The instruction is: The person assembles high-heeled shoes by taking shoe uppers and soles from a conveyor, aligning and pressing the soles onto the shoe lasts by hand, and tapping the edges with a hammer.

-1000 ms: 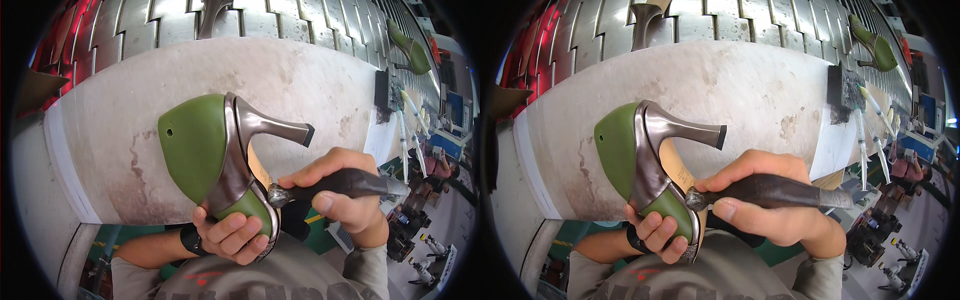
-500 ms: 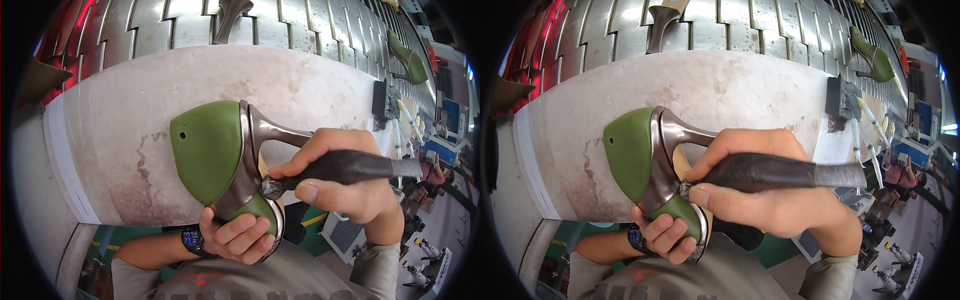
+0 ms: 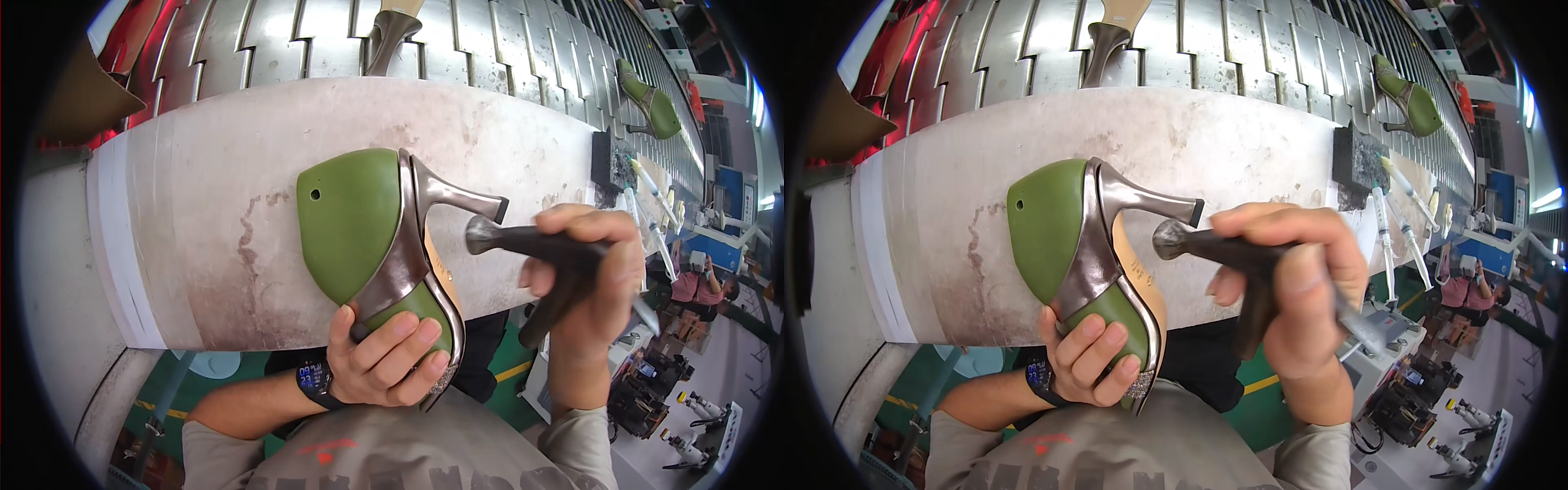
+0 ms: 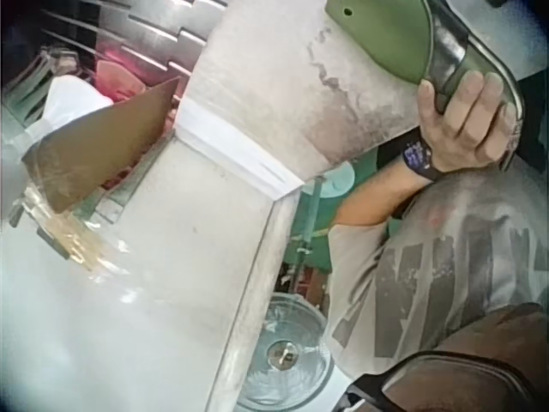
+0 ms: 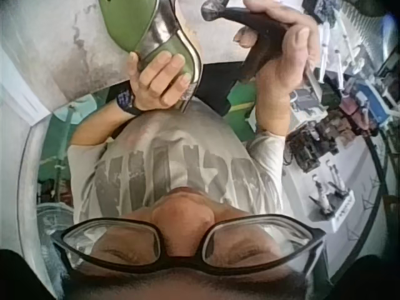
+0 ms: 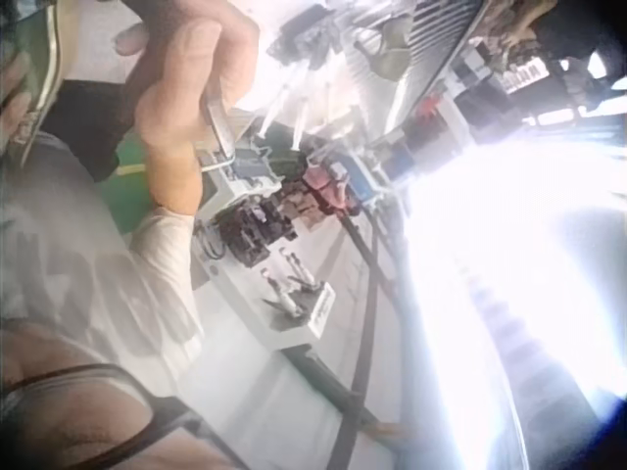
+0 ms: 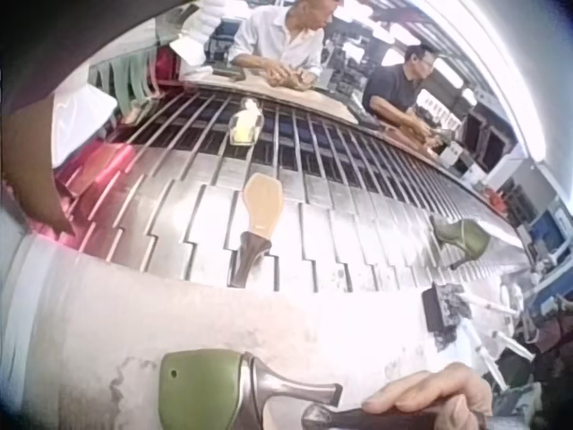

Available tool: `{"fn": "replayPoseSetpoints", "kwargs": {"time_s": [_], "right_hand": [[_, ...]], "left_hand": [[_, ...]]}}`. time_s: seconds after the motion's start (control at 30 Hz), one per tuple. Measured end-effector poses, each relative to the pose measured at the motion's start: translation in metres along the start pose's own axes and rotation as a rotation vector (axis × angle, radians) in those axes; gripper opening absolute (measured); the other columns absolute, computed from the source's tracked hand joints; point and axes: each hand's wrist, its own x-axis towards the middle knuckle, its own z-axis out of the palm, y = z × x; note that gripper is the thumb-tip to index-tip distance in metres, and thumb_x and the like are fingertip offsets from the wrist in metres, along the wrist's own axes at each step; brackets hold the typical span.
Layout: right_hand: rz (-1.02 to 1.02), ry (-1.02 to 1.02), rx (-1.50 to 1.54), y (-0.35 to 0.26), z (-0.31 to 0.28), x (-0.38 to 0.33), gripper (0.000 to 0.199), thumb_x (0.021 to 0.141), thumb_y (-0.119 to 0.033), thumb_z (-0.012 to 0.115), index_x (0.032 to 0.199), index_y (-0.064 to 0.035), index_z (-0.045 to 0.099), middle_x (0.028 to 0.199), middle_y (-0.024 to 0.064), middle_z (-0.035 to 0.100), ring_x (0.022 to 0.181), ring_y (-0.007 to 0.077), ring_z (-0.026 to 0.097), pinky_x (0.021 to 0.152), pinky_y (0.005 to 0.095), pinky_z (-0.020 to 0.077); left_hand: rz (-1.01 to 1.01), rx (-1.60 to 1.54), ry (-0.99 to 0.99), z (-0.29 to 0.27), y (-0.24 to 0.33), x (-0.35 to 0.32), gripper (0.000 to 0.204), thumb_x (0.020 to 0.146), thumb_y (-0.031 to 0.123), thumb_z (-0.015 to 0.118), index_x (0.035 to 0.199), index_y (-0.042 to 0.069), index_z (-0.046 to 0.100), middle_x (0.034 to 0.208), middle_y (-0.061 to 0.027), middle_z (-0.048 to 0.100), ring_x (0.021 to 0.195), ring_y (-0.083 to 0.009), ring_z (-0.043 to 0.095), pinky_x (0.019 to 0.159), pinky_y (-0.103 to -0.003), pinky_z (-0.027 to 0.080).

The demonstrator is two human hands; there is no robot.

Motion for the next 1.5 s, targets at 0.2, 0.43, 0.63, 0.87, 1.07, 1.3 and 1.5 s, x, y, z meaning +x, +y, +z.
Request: {"fn": "replayPoseSetpoints", "kwargs": {"time_s": [0.2, 0.43, 0.63, 0.87, 1.07, 1.3, 1.5], "right_hand": [[0.245, -0.044, -0.048, 0.002, 0.028, 0.009, 0.023, 0.107, -0.016, 0.061, 0.102, 0.0060, 0.065, 0.101, 0.0272, 0.077, 0.055, 0.0141, 0.062, 0.055, 0.0270, 0.0553], [0.126, -0.022, -0.021, 0.005, 0.040, 0.012, 0.020, 0.105, -0.012, 0.061, 0.105, 0.0071, 0.067, 0.100, 0.0263, 0.077, 0.056, 0.0115, 0.062, 0.053, 0.0259, 0.0538], [0.384, -0.100, -0.294, -0.017, 0.059, 0.058, 0.030, 0.099, -0.024, 0.062, 0.088, 0.0036, 0.067, 0.084, 0.0223, 0.076, 0.045, 0.0124, 0.052, 0.042, 0.0250, 0.0440], [0.415, -0.206, -0.294, -0.023, 0.038, 0.042, 0.030, 0.096, -0.023, 0.066, 0.085, 0.0044, 0.067, 0.084, 0.0229, 0.076, 0.044, 0.0134, 0.054, 0.042, 0.0260, 0.0457], [0.501, -0.187, -0.238, -0.023, 0.046, 0.049, 0.030, 0.103, -0.025, 0.066, 0.092, 0.0025, 0.069, 0.088, 0.0197, 0.077, 0.048, 0.0145, 0.059, 0.047, 0.0254, 0.0483], [0.041, 0.052, -0.167, -0.019, 0.017, -0.059, 0.023, 0.108, -0.016, 0.061, 0.101, 0.0032, 0.070, 0.097, 0.0185, 0.078, 0.062, 0.0121, 0.066, 0.057, 0.0261, 0.0541], [-0.332, -0.036, -0.113, -0.036, 0.007, -0.111, 0.022, 0.110, -0.021, 0.064, 0.111, 0.0012, 0.065, 0.109, 0.0281, 0.074, 0.071, 0.0197, 0.073, 0.072, 0.0363, 0.0647]], "left_hand": [[-0.005, -0.047, 0.004, -0.003, -0.001, -0.002, 0.028, 0.107, 0.030, 0.063, 0.134, 0.024, 0.056, 0.139, 0.0044, 0.067, 0.136, -0.0175, 0.059, 0.129, -0.067, 0.026], [0.029, -0.092, -0.016, -0.006, -0.004, -0.003, 0.028, 0.106, 0.031, 0.062, 0.133, 0.024, 0.057, 0.139, 0.0039, 0.067, 0.136, -0.0179, 0.059, 0.128, -0.070, 0.023], [0.036, -0.053, -0.011, -0.006, -0.008, -0.005, 0.031, 0.106, 0.030, 0.062, 0.135, 0.022, 0.056, 0.138, 0.0026, 0.067, 0.136, -0.0194, 0.059, 0.128, -0.071, 0.025], [0.049, 0.012, 0.023, -0.004, -0.005, -0.005, 0.033, 0.105, 0.024, 0.065, 0.137, 0.020, 0.054, 0.137, 0.0003, 0.067, 0.136, -0.0221, 0.060, 0.127, -0.073, 0.026], [0.018, -0.010, 0.016, -0.005, -0.003, -0.006, 0.035, 0.105, 0.018, 0.064, 0.138, 0.017, 0.052, 0.142, -0.0092, 0.065, 0.136, -0.0294, 0.060, 0.125, -0.074, 0.028], [0.139, 0.052, -0.095, -0.012, -0.012, -0.004, 0.076, 0.093, 0.033, 0.082, 0.152, 0.008, 0.041, 0.150, -0.0235, 0.053, 0.143, -0.0438, 0.051, 0.127, -0.073, 0.024], [0.041, -0.022, 0.008, -0.010, 0.001, 0.006, 0.037, 0.105, 0.009, 0.064, 0.140, 0.013, 0.053, 0.146, -0.0168, 0.063, 0.138, -0.0350, 0.060, 0.128, -0.069, 0.027]]}}
